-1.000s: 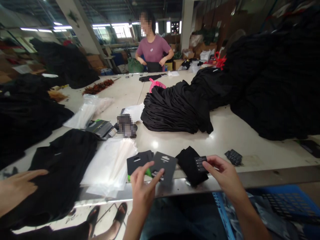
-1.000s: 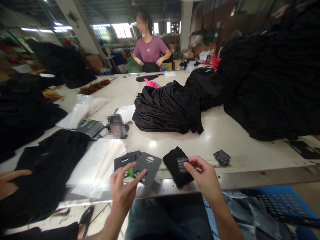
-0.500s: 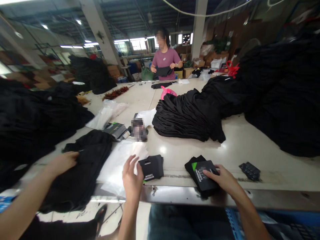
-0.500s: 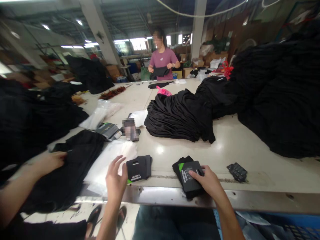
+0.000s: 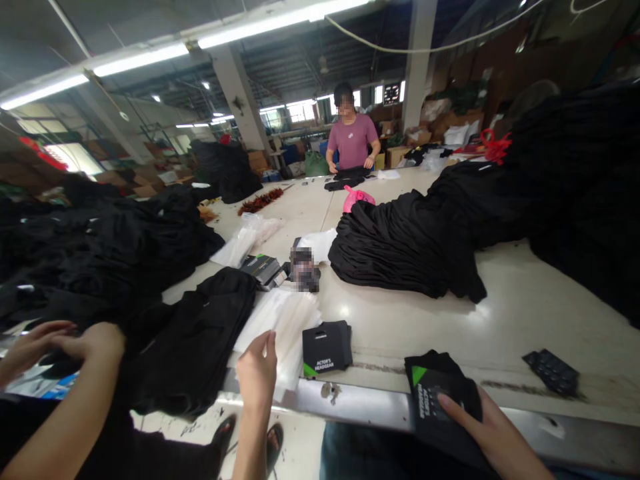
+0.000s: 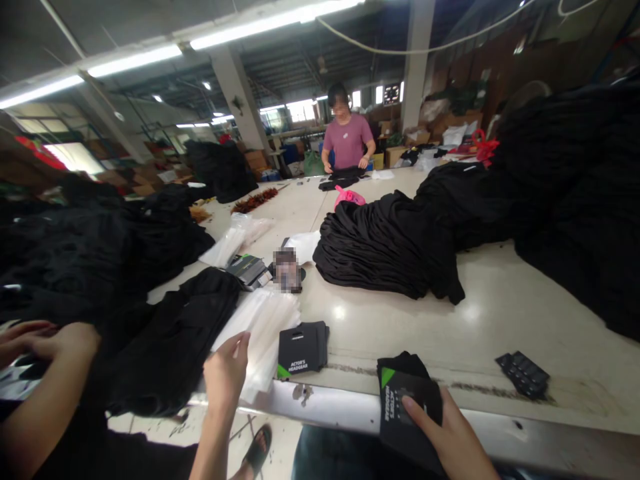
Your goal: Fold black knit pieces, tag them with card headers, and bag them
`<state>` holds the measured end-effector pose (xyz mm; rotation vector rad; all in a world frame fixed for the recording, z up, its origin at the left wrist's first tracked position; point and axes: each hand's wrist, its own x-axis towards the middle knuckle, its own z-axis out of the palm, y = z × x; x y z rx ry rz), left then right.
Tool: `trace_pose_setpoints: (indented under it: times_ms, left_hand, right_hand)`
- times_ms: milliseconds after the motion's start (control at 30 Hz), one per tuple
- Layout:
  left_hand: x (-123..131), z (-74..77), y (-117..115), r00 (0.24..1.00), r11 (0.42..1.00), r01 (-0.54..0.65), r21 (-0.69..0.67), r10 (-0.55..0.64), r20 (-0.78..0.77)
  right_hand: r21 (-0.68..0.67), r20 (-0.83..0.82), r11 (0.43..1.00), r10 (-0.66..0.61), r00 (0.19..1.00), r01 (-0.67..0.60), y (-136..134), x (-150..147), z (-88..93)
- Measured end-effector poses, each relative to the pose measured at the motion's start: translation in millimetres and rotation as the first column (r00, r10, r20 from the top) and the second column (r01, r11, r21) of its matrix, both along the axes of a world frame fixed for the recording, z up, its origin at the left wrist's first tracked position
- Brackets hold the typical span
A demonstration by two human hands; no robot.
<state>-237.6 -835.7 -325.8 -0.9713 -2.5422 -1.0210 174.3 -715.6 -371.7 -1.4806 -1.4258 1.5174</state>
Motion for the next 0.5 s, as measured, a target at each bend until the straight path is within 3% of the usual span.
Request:
trace_pose_setpoints:
  times_ms: [67,133,200,300,400,500]
  left_hand:
    - [22,6.8,2,0.998,0.995,0.065,0.079,-0.066,0.017]
    - [64,4.1,9,0.959,0.946,0.259,0.194,-0.275,0.061]
    - [117,-8.5,21,0.849,0.829,0.483,0.28,-0.522,0.08]
    - [193,-34.7,35,0.704,0.687,0.658,0.31,-0.707,0.073]
    - [229,-48.7,38,0.602,0.593,0.685,0.422,-0.788,0.129]
    - [225,-45.8,35,0.573,0.571,0.589,0.571,-0.794,0.203]
  right_hand:
    - [-0.073,-0.111,0.997,0.007,0.994,-0.015,-19,-2,5.1]
    - [-0.145,-0.235,0.989,-0.058,0.97,0.024,-38,-13,12.3]
    - [-0.237,-0.358,0.966,-0.189,0.914,0.107,-53,-29,18.8]
    - [-0.329,-0.477,0.927,-0.329,0.815,0.181,-61,-47,22.8]
    - [-0.28,-0.458,0.92,-0.378,0.805,0.272,-51,-40,17.7]
    - [-0.215,-0.386,0.903,-0.429,0.817,0.373,-36,-15,6.8]
